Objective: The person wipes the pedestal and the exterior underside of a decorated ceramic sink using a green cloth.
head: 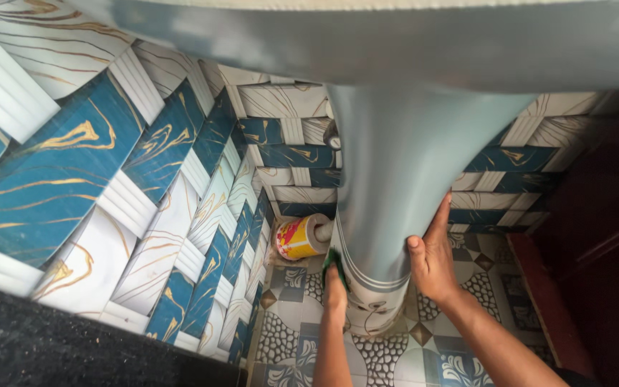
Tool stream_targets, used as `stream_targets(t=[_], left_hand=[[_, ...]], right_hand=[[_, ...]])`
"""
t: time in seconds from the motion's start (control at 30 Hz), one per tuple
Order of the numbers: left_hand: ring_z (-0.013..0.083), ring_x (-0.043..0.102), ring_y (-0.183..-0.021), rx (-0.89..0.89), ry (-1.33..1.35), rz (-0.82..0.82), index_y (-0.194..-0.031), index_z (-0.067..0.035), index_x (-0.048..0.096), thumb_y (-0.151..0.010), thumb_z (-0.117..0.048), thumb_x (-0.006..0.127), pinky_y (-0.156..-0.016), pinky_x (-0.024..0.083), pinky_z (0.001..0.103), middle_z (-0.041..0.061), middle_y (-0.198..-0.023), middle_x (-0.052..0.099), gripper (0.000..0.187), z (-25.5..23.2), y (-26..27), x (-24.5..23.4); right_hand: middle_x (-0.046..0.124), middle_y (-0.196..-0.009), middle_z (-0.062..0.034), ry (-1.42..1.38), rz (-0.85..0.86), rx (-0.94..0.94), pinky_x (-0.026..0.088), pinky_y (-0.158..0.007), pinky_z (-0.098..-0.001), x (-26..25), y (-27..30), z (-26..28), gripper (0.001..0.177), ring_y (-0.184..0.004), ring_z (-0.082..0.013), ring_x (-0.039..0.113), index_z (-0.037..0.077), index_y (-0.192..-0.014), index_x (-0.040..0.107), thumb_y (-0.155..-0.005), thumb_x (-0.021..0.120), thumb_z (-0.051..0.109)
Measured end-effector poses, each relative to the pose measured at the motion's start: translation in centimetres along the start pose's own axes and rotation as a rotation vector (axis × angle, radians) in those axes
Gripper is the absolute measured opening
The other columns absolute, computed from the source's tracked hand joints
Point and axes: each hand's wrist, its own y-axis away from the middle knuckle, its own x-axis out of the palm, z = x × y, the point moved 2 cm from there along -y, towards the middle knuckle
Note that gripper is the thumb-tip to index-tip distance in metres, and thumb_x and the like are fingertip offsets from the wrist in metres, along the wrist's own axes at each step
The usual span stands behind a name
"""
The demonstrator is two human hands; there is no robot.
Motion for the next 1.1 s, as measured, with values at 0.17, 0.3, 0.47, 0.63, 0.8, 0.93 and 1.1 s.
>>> stream_targets(t=[0.17, 0.3, 0.47, 0.63, 0.8, 0.93, 1.1], left_hand=[[0.0249, 0.048, -0.143, -0.097, 0.075, -0.190, -0.155, -0.013, 0.041, -0.102, -0.045, 0.026, -0.117, 0.034, 0.038, 0.009, -0.157, 0.050, 0.063, -0.7, 4.1, 3.0], [0.0253, 0.044, -0.146, 0.350, 0.119, -0.223, -0.156, -0.007, 0.038, -0.101, -0.039, 0.034, -0.118, 0.033, 0.038, 0.011, -0.160, 0.043, 0.064, -8.6, 8.3, 8.2], [0.0257, 0.037, -0.150, 0.592, 0.186, -0.027, -0.157, -0.001, 0.033, -0.104, -0.036, 0.041, -0.122, 0.028, 0.039, 0.013, -0.165, 0.036, 0.064, -14.6, 9.7, 10.0], [0.0234, 0.040, -0.147, 0.356, 0.195, -0.052, -0.157, -0.007, 0.035, -0.102, -0.038, 0.043, -0.119, 0.029, 0.037, 0.009, -0.162, 0.040, 0.064, -9.3, 7.3, 7.1], [0.0237, 0.041, -0.146, 0.137, 0.032, -0.127, -0.158, -0.014, 0.036, -0.102, -0.044, 0.038, -0.118, 0.028, 0.037, 0.008, -0.161, 0.044, 0.063, -2.1, 5.5, 3.1], [0.0228, 0.030, -0.151, -0.124, -0.092, -0.195, -0.161, -0.021, 0.027, -0.103, -0.049, 0.033, -0.122, 0.018, 0.041, 0.003, -0.165, 0.035, 0.065, 3.1, 5.3, 0.7], [0.0241, 0.025, -0.154, -0.326, 0.049, -0.356, -0.164, -0.026, 0.013, -0.105, -0.049, 0.038, -0.125, 0.017, 0.045, 0.002, -0.168, 0.023, 0.068, 8.6, 5.6, 0.5]], right_hand=[[-0.007, -0.172, -0.0318, -0.017, 0.009, -0.032, 0.019, -0.128, -0.0498, -0.2, 0.1, 0.4, 0.097, -0.161, -0.0477, 0.007, 0.001, -0.159, -0.022, -0.104, 0.023, 0.066], [-0.006, -0.173, -0.0293, -0.017, -0.007, -0.053, 0.019, -0.130, -0.0489, -0.2, -0.1, 0.6, 0.093, -0.162, -0.0464, 0.008, 0.003, -0.160, -0.020, -0.106, 0.026, 0.063], [-0.006, -0.173, -0.0297, -0.001, 0.020, -0.047, 0.017, -0.130, -0.0489, -0.6, -0.1, 0.5, 0.095, -0.162, -0.0473, 0.005, 0.002, -0.161, -0.019, -0.106, 0.030, 0.061], [0.008, -0.172, -0.0288, -0.035, 0.042, 0.057, 0.022, -0.127, -0.0466, -1.9, 0.1, 1.1, 0.099, -0.159, -0.0425, 0.018, 0.002, -0.162, -0.008, -0.101, 0.043, 0.061], [0.009, -0.171, -0.0301, -0.026, 0.058, 0.075, 0.024, -0.125, -0.0475, -2.0, -0.2, 1.5, 0.102, -0.157, -0.0432, 0.019, 0.000, -0.163, -0.007, -0.100, 0.044, 0.061], [0.008, -0.171, -0.0292, 0.004, 0.076, 0.092, 0.025, -0.125, -0.0474, -2.2, -0.2, 1.6, 0.101, -0.158, -0.0437, 0.018, 0.000, -0.163, -0.007, -0.100, 0.045, 0.060], [0.008, -0.172, -0.0269, 0.025, 0.083, 0.110, 0.027, -0.125, -0.0449, -2.5, -0.4, 2.2, 0.099, -0.158, -0.0411, 0.021, 0.003, -0.163, -0.005, -0.100, 0.048, 0.057]])
